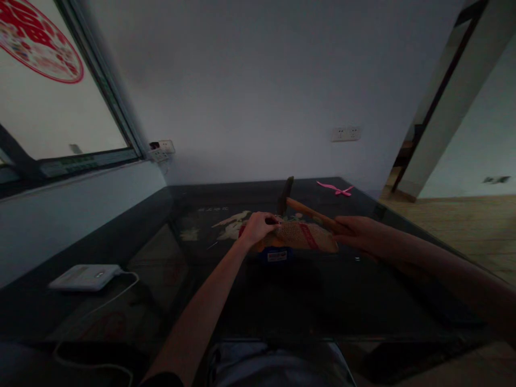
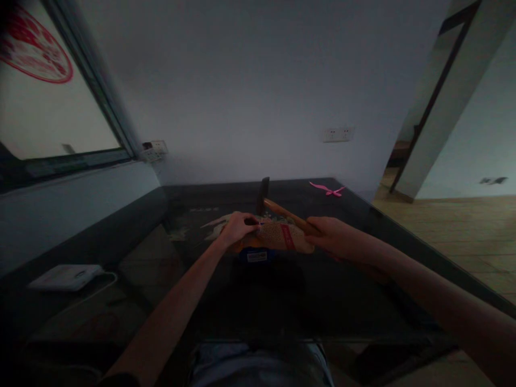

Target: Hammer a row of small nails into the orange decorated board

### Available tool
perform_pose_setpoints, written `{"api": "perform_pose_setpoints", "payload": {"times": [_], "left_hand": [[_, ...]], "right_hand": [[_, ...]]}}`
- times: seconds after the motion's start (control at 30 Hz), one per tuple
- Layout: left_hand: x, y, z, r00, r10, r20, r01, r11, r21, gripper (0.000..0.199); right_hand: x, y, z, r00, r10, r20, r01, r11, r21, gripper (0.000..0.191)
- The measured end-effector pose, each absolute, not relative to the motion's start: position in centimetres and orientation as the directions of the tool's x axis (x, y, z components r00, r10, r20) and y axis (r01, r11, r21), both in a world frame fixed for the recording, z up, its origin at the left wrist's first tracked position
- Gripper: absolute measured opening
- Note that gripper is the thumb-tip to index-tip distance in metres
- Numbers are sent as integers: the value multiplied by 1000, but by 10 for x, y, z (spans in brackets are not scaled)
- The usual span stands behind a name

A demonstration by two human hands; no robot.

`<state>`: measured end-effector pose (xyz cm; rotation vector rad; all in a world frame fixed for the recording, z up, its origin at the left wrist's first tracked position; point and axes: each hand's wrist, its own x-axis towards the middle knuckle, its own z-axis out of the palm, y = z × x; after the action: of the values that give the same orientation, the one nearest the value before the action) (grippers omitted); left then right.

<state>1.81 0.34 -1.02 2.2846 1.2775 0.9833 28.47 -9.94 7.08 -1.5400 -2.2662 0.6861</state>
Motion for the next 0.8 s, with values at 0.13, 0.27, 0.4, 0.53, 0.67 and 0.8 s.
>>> {"api": "perform_pose_setpoints", "payload": {"times": [0.13, 0.27, 0.4, 0.53, 0.67, 0.8], "left_hand": [[18, 1, -8, 372, 834, 407, 612, -550, 568, 14], [18, 0, -6, 385, 822, 420, 594, -569, 569, 12], [17, 1, -9, 393, 800, 452, 565, -599, 568, 11], [16, 3, -14, 402, 771, 494, 484, -637, 600, 16], [11, 2, -13, 413, 751, 515, 417, -659, 626, 25], [-18, 2, -10, 349, 765, 541, 397, -644, 654, 28]], "right_hand": [[286, -99, 62, -362, 929, -75, 782, 259, -568, 16], [291, -104, 56, -284, 958, -39, 688, 176, -705, 25], [289, -116, 35, -224, 974, 37, 482, 144, -864, 32], [276, -123, -2, -175, 983, 59, 161, 87, -983, 34], [262, -120, -23, -163, 983, 85, -141, 62, -988, 37], [258, -116, -30, -140, 983, 119, -241, 83, -967, 35]]}}
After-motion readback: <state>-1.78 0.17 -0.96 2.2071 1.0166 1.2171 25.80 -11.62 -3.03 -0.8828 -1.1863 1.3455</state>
